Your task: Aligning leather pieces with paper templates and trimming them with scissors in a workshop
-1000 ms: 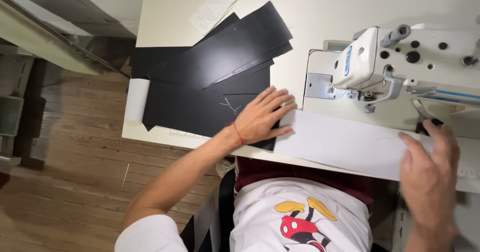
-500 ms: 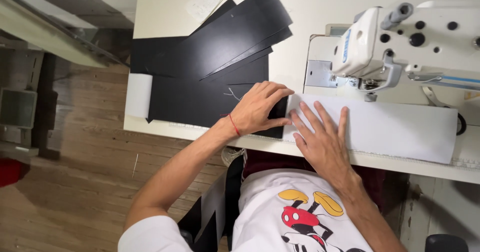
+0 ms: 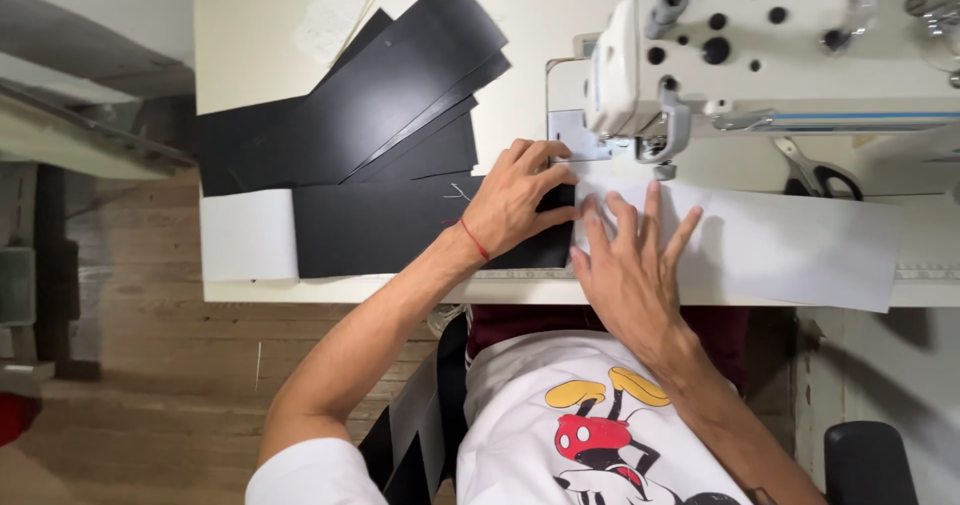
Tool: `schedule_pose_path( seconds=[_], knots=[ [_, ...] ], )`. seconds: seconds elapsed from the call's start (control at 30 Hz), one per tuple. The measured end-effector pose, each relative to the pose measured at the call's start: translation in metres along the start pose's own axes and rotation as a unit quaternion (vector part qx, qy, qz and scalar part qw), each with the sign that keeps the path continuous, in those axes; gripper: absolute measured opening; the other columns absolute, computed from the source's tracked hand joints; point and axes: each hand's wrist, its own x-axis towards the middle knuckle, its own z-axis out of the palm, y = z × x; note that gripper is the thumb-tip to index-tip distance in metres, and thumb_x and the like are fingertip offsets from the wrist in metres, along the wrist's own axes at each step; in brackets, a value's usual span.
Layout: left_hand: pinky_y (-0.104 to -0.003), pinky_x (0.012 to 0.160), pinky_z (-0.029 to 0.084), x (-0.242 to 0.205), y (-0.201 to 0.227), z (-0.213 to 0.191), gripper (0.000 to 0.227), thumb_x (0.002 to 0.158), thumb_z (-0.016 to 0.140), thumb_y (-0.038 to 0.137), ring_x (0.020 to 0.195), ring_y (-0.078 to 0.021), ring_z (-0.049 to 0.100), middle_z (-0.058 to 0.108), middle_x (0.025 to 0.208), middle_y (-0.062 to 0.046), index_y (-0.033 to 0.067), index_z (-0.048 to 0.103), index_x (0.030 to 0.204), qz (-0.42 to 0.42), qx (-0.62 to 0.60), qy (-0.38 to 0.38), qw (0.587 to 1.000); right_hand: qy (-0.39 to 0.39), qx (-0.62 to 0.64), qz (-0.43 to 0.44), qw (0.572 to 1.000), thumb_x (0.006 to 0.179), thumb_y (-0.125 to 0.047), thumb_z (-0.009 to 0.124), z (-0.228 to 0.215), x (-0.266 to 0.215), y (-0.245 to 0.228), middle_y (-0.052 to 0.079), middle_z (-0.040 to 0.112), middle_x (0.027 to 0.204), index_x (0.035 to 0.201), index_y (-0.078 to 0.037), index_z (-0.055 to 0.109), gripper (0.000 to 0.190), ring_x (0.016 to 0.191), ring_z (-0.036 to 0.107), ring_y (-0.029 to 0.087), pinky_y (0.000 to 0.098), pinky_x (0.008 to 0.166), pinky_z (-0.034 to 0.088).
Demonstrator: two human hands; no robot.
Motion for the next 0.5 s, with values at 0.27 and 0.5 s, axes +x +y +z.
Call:
schedule_pose_path(
  seconds=[0.27, 0.5],
  knots=[
    [-0.061, 0.139, 0.033, -0.006, -0.013, -0.028, 0.059, 0.11, 0.076, 0.068, 0.16, -0.0343, 0.058, 0.072, 0.16, -0.012, 0.0175, 0.082, 0.141, 0.175, 0.109, 0.049, 0.977, -0.017, 0.092, -0.009, 0.996, 0.115, -0.054, 0.067, 0.008, 0.012, 0.036, 0.024, 0.05, 0.167, 0.178, -0.002, 0.052, 0.083, 0.17, 0.042, 0.057, 0.0855, 0.137, 0.018],
    [-0.05, 0.131, 0.05, -0.001, -0.017, -0.02, 0.059, 0.111, 0.08, 0.061, 0.147, -0.0333, 0.071, 0.08, 0.146, -0.016, 0.0055, 0.085, 0.131, 0.245, 0.096, 0.065, 0.963, 0.048, 0.105, -0.093, 0.989, 0.112, -0.035, 0.074, 0.002, 0.022, 0.03, 0.02, 0.055, 0.18, 0.171, -0.004, 0.061, 0.068, 0.168, 0.05, 0.041, 0.0616, 0.141, 0.032]
  ],
)
